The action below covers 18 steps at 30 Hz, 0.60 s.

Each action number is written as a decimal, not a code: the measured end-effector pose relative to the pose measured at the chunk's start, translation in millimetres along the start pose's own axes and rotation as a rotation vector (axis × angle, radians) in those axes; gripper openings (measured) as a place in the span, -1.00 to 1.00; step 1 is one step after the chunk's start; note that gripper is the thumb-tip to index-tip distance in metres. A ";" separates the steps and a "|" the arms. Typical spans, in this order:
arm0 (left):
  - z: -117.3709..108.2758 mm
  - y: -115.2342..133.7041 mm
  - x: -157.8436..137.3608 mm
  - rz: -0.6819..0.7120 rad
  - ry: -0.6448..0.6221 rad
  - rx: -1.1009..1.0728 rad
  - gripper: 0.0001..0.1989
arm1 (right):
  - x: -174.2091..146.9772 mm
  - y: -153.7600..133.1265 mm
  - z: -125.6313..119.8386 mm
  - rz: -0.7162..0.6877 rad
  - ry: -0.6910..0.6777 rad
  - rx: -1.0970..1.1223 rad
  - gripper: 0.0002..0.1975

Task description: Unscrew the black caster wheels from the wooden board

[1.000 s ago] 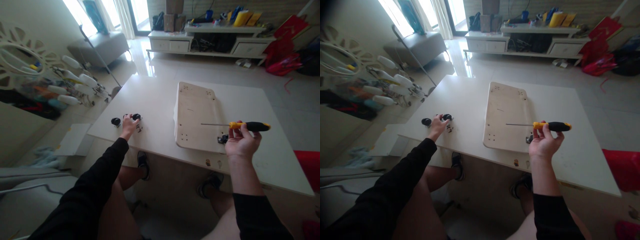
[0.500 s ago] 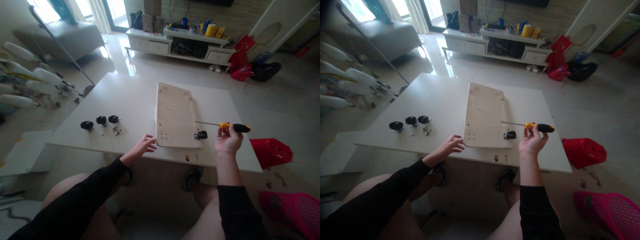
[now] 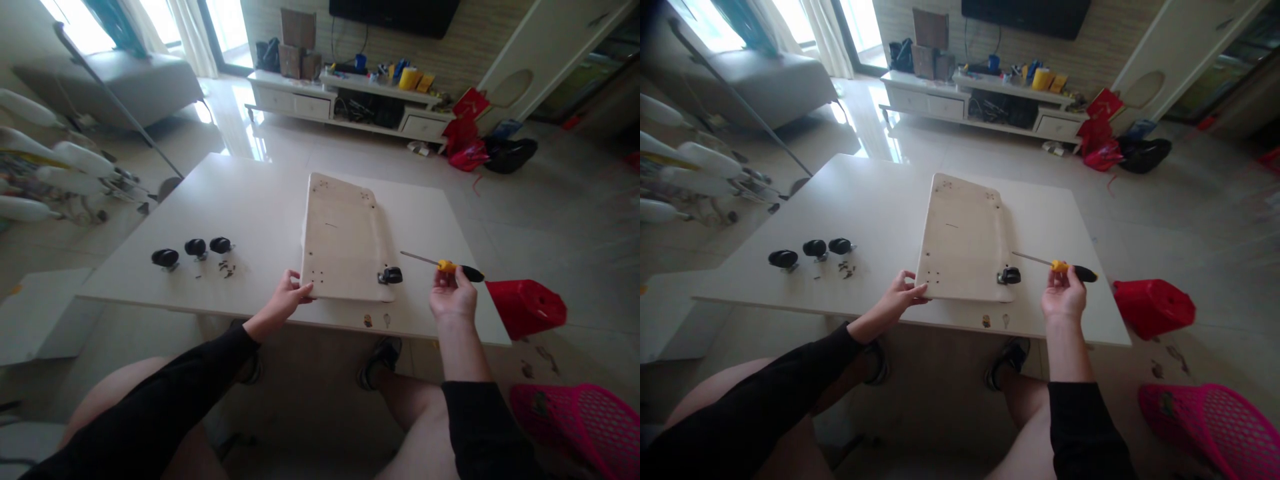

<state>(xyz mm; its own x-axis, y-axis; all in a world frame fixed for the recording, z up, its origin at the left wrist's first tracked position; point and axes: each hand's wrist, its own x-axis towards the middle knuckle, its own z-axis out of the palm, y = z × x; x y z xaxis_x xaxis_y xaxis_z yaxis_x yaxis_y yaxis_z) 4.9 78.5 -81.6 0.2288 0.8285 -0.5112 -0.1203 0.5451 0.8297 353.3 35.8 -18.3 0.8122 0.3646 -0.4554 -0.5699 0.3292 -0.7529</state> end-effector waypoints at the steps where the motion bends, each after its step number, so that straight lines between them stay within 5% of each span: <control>1: -8.2 4.1 3.4 0.005 0.025 0.021 -0.65 | -0.7 2.2 1.8 0.005 -0.004 -0.002 -0.84; 4: -45.2 21.7 17.4 0.053 0.140 0.067 -0.75 | -3.5 10.9 4.8 0.015 -0.028 -0.007 -0.89; 9: -93.9 40.0 36.4 0.142 0.510 0.003 -0.82 | -8.6 23.0 3.9 0.049 -0.056 -0.011 -0.91; 11: -88.5 33.3 35.5 0.097 0.485 -0.061 -0.74 | -10.3 25.0 3.7 0.063 -0.054 -0.016 -0.90; 15: -49.3 5.9 28.9 0.086 0.235 -0.120 -0.53 | -13.8 26.0 3.8 0.077 -0.047 -0.028 -0.90; 18: -27.5 -8.3 30.8 0.109 0.264 -0.126 -0.29 | -16.9 26.3 2.3 0.086 -0.054 -0.034 -0.90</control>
<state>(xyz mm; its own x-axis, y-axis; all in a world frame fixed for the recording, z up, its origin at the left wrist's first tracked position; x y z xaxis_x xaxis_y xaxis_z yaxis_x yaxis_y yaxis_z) -13.6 103.0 -110.4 -0.0489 0.8784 -0.4754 -0.2525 0.4496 0.8568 324.3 40.3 -29.3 0.7523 0.4370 -0.4931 -0.6317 0.2656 -0.7283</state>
